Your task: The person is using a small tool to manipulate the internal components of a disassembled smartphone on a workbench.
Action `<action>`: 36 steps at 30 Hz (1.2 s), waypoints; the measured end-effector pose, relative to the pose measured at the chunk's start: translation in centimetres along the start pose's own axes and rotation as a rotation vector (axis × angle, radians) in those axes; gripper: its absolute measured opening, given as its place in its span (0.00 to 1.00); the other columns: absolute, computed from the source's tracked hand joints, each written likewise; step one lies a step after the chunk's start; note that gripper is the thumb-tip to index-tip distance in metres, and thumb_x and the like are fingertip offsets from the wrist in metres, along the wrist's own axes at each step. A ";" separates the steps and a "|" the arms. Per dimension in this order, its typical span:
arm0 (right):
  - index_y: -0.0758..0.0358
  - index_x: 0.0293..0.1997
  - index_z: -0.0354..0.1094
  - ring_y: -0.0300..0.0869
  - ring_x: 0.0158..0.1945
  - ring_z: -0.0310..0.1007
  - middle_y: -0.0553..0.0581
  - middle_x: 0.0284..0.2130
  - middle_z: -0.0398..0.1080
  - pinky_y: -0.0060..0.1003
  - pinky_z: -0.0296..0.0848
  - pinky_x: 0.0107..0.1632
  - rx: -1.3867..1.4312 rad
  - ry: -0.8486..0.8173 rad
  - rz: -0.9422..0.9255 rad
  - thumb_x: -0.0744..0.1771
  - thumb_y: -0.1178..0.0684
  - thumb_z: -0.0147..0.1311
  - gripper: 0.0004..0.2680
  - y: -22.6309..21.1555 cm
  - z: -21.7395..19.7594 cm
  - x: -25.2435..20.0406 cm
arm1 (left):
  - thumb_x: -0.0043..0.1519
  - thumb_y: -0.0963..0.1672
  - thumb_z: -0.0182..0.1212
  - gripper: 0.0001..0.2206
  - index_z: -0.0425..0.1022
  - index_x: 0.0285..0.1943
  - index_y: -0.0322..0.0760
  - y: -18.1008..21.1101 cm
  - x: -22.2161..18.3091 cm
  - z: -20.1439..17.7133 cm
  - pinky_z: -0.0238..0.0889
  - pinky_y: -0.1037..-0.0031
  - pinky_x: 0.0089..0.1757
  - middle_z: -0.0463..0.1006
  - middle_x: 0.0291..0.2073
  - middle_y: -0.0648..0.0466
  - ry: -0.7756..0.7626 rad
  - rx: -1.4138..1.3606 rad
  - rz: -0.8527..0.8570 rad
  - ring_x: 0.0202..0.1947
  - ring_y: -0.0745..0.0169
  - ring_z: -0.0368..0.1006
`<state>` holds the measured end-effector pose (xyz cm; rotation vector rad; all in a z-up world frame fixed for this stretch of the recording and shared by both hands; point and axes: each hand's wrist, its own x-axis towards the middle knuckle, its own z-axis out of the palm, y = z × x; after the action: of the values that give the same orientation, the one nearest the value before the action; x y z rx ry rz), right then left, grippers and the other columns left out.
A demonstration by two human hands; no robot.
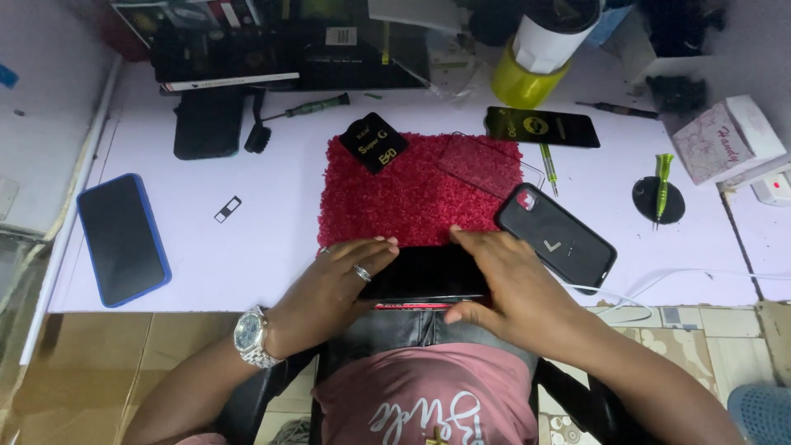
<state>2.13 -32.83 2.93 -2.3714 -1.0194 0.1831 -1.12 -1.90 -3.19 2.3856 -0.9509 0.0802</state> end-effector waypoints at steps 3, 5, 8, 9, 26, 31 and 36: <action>0.74 0.75 0.56 0.71 0.60 0.70 0.78 0.57 0.72 0.64 0.66 0.54 -0.034 -0.021 0.018 0.64 0.36 0.67 0.36 0.4 0.1 0.2 | 0.61 0.40 0.70 0.33 0.64 0.77 0.29 0.0 0.1 -0.6 0.55 0.49 0.67 0.71 0.68 0.37 -0.061 -0.031 -0.044 0.73 0.34 0.63; 0.73 0.75 0.56 0.72 0.59 0.70 0.79 0.56 0.72 0.63 0.64 0.54 -0.038 -0.034 0.013 0.64 0.38 0.68 0.36 -0.1 -0.4 0.7 | 0.61 0.41 0.70 0.34 0.62 0.78 0.31 -0.2 0.1 -0.6 0.54 0.49 0.68 0.71 0.69 0.38 -0.068 -0.053 -0.060 0.74 0.35 0.62; 0.70 0.76 0.56 0.68 0.59 0.70 0.75 0.55 0.73 0.60 0.62 0.55 -0.062 -0.062 0.025 0.63 0.38 0.70 0.37 0.1 -0.2 0.9 | 0.60 0.41 0.71 0.36 0.60 0.79 0.31 -0.1 0.2 -1.1 0.53 0.48 0.68 0.70 0.70 0.39 -0.097 -0.096 -0.080 0.74 0.35 0.61; 0.67 0.77 0.56 0.65 0.59 0.70 0.70 0.54 0.74 0.56 0.62 0.55 -0.082 -0.074 0.041 0.61 0.36 0.71 0.39 0.3 0.0 0.9 | 0.60 0.42 0.72 0.37 0.60 0.79 0.31 -0.1 0.3 -1.4 0.53 0.46 0.67 0.70 0.69 0.39 -0.120 -0.115 -0.081 0.73 0.34 0.61; 0.67 0.75 0.60 0.62 0.59 0.69 0.64 0.53 0.74 0.55 0.64 0.57 0.075 -0.001 0.055 0.55 0.40 0.78 0.42 1.3 1.3 0.8 | 0.59 0.48 0.76 0.42 0.57 0.81 0.33 0.3 0.9 -2.8 0.52 0.41 0.67 0.70 0.70 0.37 -0.115 -0.322 -0.151 0.72 0.31 0.62; 0.66 0.74 0.62 0.61 0.57 0.76 0.63 0.51 0.80 0.56 0.69 0.58 0.130 0.045 0.089 0.58 0.43 0.75 0.37 0.2 -0.4 1.0 | 0.62 0.49 0.73 0.37 0.61 0.78 0.34 0.4 0.8 -3.0 0.56 0.41 0.65 0.74 0.67 0.39 -0.046 -0.424 -0.220 0.70 0.31 0.66; 0.64 0.70 0.67 0.60 0.49 0.83 0.60 0.43 0.85 0.57 0.78 0.52 0.198 0.137 0.124 0.63 0.43 0.68 0.28 -0.3 -1.3 1.1 | 0.67 0.50 0.61 0.30 0.62 0.78 0.37 0.5 0.8 -2.8 0.65 0.48 0.62 0.80 0.63 0.43 0.040 -0.507 -0.294 0.66 0.38 0.74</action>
<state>3.08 -32.45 4.26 -2.2334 -0.7554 0.1572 -0.47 -1.21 -0.36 2.0106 -0.5138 -0.2016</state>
